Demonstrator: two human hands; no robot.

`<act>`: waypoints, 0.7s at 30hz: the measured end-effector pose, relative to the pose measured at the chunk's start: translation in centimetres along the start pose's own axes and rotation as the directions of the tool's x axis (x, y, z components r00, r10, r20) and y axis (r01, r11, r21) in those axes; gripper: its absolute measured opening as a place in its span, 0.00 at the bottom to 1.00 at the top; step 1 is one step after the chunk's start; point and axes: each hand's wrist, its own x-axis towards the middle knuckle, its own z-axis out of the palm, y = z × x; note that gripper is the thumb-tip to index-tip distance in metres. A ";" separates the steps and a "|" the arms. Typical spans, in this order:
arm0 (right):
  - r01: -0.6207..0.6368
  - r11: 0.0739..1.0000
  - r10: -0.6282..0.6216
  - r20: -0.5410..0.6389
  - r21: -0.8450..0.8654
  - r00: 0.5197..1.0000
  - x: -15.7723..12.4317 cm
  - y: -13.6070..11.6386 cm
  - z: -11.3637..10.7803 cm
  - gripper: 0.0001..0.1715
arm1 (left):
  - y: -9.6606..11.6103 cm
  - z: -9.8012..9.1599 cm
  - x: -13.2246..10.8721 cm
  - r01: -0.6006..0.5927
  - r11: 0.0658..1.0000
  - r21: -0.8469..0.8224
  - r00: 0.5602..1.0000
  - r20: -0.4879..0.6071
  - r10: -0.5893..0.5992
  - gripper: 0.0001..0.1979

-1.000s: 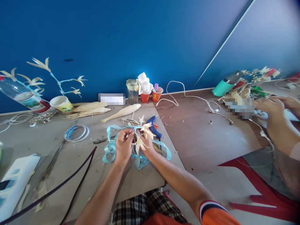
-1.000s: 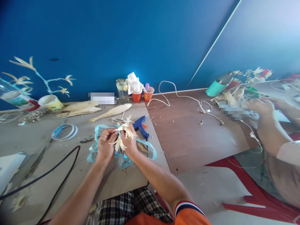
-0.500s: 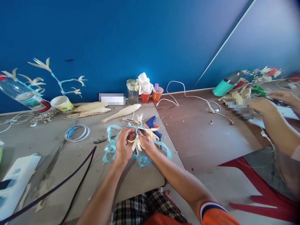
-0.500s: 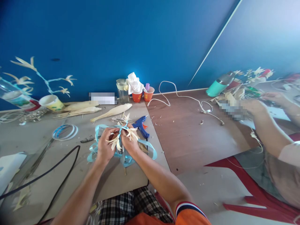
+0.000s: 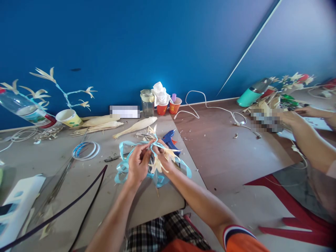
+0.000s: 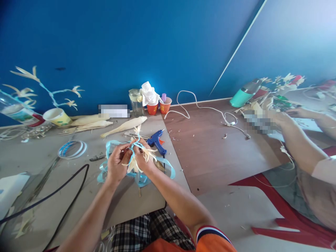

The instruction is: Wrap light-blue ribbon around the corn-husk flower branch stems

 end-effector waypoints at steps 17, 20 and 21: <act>0.106 0.994 -0.108 -0.136 -0.022 0.985 -0.4 -0.3 0.4 0.05 | 0.4 -0.6 0.8 -0.410 0.835 0.367 0.906 0.056 0.420 0.15; 0.153 0.979 -0.171 -0.132 -0.139 0.976 -0.4 -0.1 0.8 0.08 | 0.2 -0.8 0.8 -0.404 0.825 0.395 0.903 0.028 0.429 0.14; 0.169 0.962 -0.197 -0.113 -0.214 0.974 -0.4 0.0 0.9 0.10 | 0.1 -0.9 0.8 -0.381 0.834 0.399 0.911 0.010 0.412 0.13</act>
